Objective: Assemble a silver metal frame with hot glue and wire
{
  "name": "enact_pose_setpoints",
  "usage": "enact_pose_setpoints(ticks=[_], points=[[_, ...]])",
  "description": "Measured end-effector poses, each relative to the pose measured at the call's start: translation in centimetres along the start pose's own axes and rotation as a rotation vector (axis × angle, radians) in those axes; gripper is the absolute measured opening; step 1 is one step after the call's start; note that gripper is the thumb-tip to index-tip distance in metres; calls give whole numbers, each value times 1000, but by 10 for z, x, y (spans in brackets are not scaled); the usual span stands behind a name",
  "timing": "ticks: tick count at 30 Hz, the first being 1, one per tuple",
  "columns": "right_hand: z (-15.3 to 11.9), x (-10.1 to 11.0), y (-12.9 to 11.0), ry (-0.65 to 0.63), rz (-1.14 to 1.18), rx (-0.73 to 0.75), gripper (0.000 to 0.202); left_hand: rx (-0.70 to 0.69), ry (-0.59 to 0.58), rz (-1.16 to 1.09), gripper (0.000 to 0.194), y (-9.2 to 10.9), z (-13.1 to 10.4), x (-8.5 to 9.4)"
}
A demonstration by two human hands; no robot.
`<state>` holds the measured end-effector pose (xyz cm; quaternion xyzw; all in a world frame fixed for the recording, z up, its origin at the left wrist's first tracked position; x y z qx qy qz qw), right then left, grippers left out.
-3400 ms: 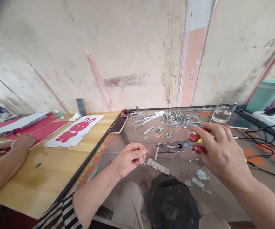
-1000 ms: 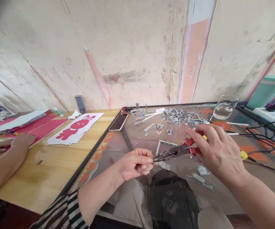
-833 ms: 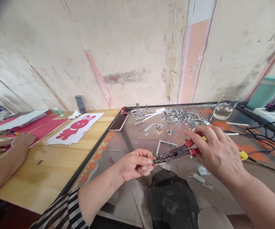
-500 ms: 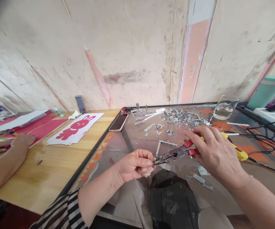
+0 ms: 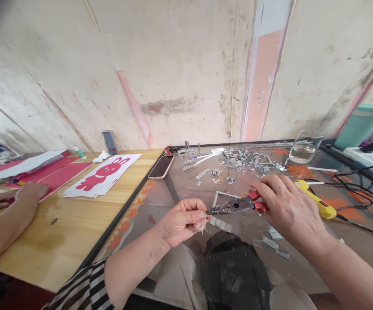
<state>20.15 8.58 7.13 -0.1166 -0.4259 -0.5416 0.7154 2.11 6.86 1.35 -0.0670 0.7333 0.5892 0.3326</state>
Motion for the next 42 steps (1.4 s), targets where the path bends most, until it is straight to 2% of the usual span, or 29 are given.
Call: enact_pose_setpoints(ticks=[9,12,24,34,42], points=[[-6,-20,-11,-211,35,-131,24,-352,182,347,15,32,-5,9],[-10,-25,-13,-255,71,-165,20,-409,230,457,15,38,-5,12],[-7,-25,1,-251,133,-170,38,-391,115,687,21,37,-3,10],[-7,-24,3,-160,112,-165,41,-282,111,514,18,25,3,16],[-3,-14,0,-209,61,-180,34,-249,120,465,20,24,2,15]])
Point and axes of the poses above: each hand's wrist, its own z-axis towards the middle knuckle, its own x-axis out of the back of the hand, y = z × x, the point moved 7 cm from there along z, towards the middle knuckle, and after that the axes turned 3 degrees about -x, right-handed, at the moved point
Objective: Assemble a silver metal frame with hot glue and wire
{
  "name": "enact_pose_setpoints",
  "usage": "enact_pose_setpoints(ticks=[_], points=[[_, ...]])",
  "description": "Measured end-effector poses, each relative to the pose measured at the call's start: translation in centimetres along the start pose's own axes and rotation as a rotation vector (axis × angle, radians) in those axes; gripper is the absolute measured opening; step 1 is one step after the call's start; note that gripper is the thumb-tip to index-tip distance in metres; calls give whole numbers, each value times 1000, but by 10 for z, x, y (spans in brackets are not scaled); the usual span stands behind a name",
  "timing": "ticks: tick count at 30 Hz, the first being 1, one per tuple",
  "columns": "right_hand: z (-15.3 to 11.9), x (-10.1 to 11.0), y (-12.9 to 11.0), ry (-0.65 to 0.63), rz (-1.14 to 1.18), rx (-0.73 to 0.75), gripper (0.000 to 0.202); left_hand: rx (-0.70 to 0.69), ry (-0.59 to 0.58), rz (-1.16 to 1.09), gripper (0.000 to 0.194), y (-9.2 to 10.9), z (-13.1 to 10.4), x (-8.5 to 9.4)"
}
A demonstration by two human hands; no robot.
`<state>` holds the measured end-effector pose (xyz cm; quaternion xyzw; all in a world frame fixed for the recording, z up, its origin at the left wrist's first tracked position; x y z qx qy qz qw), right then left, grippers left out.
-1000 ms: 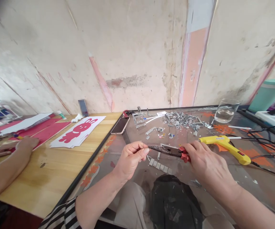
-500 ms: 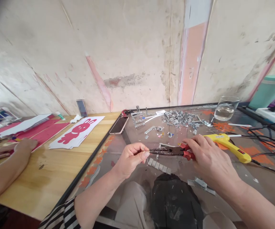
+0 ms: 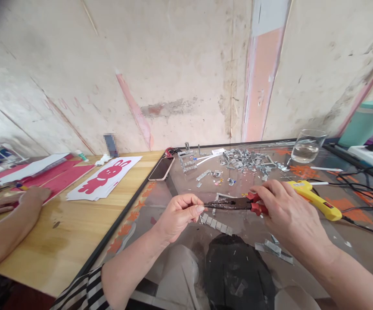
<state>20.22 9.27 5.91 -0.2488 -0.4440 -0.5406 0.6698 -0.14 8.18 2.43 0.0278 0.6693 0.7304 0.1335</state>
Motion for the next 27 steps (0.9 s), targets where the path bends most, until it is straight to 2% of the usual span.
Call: enact_pose_setpoints(ticks=[9,14,20,27], points=[[-1,-13,4,-58,89,4,35,-119,1,149,19,12,0,1],[0,-16,3,-79,120,15,36,-120,-3,170,20,12,0,1],[0,-10,4,-14,80,9,36,-100,-10,148,21,10,0,0],[0,-13,5,-58,82,2,35,-155,-8,263,22,15,-2,1]])
Point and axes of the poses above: each hand's wrist, its own z-axis towards the middle knuckle, its own x-axis out of the back of the hand, y = z × x, the point moved 7 cm from there along z, towards the middle knuckle, and after that the axes turned 3 degrees about -x, right-handed, at the moved point
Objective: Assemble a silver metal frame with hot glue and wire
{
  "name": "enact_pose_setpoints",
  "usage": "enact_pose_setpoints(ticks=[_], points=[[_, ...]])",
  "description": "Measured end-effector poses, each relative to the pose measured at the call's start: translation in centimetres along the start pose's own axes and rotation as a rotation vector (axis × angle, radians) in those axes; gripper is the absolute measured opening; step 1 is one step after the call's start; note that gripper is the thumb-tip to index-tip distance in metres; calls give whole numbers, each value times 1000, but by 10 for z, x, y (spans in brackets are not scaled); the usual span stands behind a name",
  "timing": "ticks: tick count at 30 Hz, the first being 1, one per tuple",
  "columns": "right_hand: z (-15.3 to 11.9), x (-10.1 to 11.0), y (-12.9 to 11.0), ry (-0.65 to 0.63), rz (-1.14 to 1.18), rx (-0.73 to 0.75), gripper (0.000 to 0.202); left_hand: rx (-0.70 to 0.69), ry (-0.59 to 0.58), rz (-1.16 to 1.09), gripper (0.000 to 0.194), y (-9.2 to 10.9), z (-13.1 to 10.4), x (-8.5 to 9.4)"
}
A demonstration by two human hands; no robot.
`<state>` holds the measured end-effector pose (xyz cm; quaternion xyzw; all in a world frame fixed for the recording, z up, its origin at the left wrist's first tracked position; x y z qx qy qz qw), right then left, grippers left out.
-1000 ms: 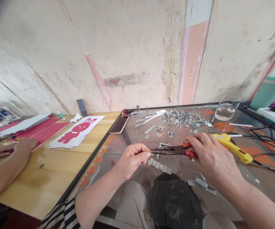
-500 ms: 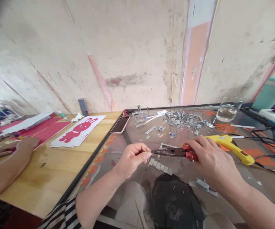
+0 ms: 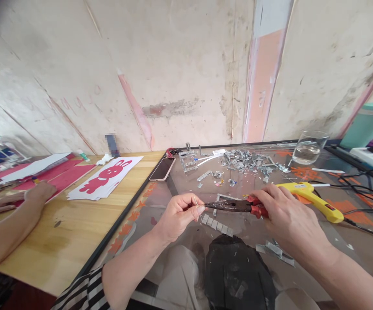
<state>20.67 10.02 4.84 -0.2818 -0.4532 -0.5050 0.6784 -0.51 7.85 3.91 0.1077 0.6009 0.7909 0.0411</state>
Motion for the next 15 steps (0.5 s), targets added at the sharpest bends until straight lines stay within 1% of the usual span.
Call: enact_pose_setpoints(ticks=[4,9,12,15], points=[[-1,-3,1,-49,-20,-26,34,-69,27,121,20,12,-3,1],[-5,-4,-3,-155,-4,-50,33,-243,101,296,15,29,-7,3],[-10,-4,-6,-222,-3,-57,32,-309,105,417,16,34,-8,2],[-14,-10,-6,-285,17,-61,31,-340,106,498,16,36,-8,1]])
Point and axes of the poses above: each hand's wrist, its own z-axis towards the middle knuckle, its own x-axis out of the back of the hand, y = z × x, the point moved 7 cm from there along z, towards the middle knuckle, and after that the axes turned 3 degrees about -x, right-handed, at the moved point
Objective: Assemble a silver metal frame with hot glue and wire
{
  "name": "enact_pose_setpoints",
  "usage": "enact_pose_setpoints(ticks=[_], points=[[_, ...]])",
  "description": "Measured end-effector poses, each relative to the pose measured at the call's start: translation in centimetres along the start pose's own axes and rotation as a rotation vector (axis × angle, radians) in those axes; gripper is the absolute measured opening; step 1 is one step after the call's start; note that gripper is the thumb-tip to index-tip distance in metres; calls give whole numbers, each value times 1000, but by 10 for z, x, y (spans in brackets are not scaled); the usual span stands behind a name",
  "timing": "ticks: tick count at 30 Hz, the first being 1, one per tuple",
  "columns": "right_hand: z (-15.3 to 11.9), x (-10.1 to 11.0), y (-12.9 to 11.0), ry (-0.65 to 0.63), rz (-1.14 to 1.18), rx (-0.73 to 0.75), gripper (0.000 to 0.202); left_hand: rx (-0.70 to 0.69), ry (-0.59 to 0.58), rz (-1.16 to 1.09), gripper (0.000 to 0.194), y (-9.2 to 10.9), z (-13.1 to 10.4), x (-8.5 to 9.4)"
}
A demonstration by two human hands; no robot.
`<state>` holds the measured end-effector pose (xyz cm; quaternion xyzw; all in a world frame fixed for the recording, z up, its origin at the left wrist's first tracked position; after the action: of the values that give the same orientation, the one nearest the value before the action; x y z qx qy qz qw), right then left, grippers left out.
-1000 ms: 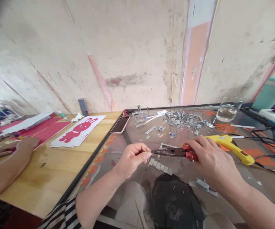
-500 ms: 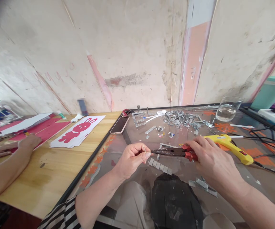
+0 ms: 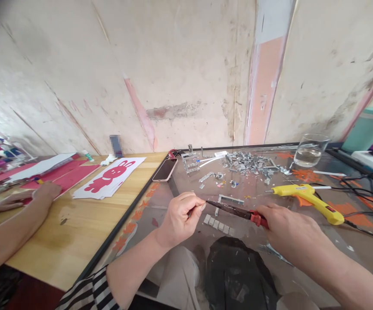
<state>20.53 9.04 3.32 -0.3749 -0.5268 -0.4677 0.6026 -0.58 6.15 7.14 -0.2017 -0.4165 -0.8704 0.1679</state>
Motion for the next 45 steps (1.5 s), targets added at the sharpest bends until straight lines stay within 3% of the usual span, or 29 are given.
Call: enact_pose_setpoints(ticks=[3,6,12,17,23,28,45], points=[[4,-3,5,29,58,46,33,44,-15,-53,17,-5,1,-1],[12,2,15,157,73,55,35,188,-48,-241,18,-19,0,-5],[13,35,22,432,-71,-1,39,399,-139,-620,19,-36,-4,-21],[1,52,8,542,-162,83,40,527,-192,-836,16,-39,-9,-32],[-3,53,1,594,-212,153,39,584,-277,-965,14,-37,-14,-38],[-7,56,0,711,-202,211,35,634,-370,-1144,12,-33,-18,-47],[-8,55,-3,685,-185,262,31,755,-508,-1301,9,-31,-29,-60]])
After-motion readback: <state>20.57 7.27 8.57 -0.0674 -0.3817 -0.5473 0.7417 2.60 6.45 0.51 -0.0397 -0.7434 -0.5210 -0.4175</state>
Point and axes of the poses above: each hand's wrist, its own z-axis towards the middle knuckle, its own x-axis out of the back of the hand, y = z × x, the point moved 7 cm from there along z, towards the middle knuckle, and after that the axes turned 3 degrees about -x, right-handed, at the moved point
